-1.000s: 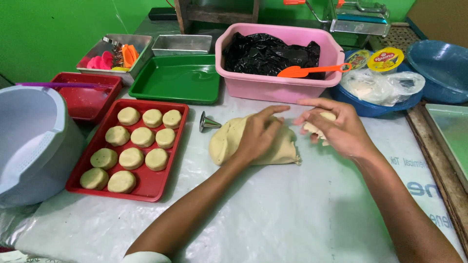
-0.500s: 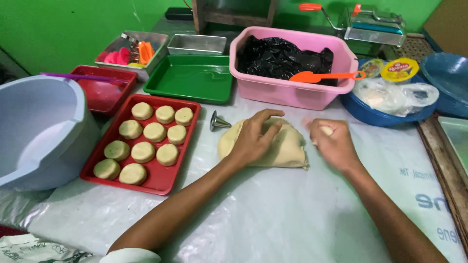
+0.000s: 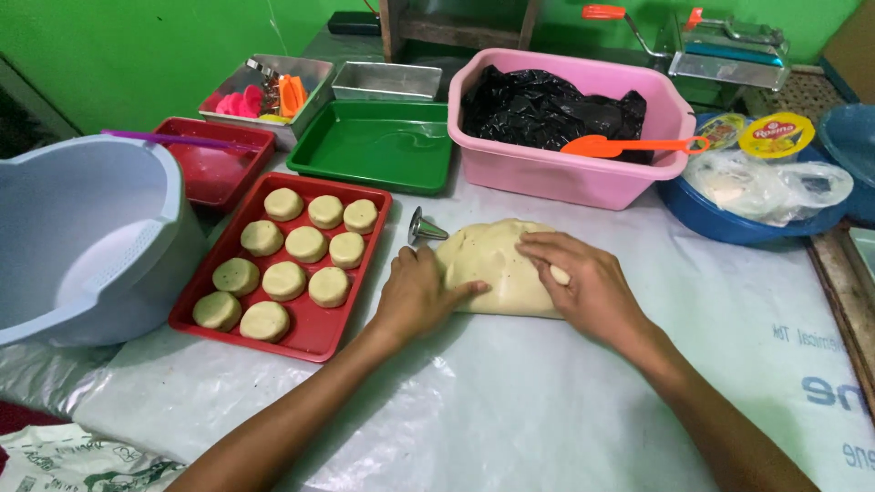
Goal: Filling and shaping small dough balls with a dark paste in a bakery environment.
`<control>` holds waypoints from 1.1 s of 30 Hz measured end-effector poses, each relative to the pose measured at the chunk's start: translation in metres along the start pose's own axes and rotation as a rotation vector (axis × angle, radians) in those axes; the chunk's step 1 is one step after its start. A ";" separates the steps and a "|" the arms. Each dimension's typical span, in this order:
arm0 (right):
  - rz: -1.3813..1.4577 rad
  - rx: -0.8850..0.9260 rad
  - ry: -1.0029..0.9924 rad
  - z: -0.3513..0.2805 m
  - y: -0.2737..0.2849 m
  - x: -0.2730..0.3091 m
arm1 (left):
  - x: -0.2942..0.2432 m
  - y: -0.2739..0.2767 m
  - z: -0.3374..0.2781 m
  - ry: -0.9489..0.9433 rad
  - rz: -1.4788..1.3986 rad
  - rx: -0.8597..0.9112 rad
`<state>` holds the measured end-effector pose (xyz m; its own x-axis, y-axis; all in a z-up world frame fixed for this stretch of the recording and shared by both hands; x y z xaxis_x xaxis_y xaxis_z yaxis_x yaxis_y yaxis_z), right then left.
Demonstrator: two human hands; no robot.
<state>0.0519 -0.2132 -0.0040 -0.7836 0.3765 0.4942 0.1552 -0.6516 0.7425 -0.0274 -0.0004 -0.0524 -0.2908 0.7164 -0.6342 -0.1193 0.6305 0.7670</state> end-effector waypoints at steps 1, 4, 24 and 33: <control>0.000 0.001 0.007 0.000 -0.002 -0.002 | -0.003 0.005 -0.001 0.001 -0.002 -0.006; -0.047 0.052 -0.032 -0.003 -0.006 -0.005 | -0.008 0.011 0.001 0.061 -0.174 -0.012; 0.324 0.064 -0.207 -0.002 0.005 -0.013 | -0.055 -0.032 0.039 -0.124 -0.425 -0.822; 0.641 0.044 -0.631 -0.014 -0.017 -0.066 | -0.084 -0.029 0.004 -0.136 -0.453 -0.217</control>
<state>0.0927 -0.2367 -0.0556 -0.0651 0.2497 0.9661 0.4822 -0.8398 0.2495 0.0040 -0.0776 -0.0216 -0.0404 0.4278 -0.9029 -0.4032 0.8198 0.4065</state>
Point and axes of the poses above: each hand's wrist, its own z-axis towards the middle knuckle, its own y-axis out of the back of the hand, x = y × z, the point moved 2 cm from there along z, towards the middle knuckle, and after that the axes turned 2 degrees about -z, right-handed, at the moved point
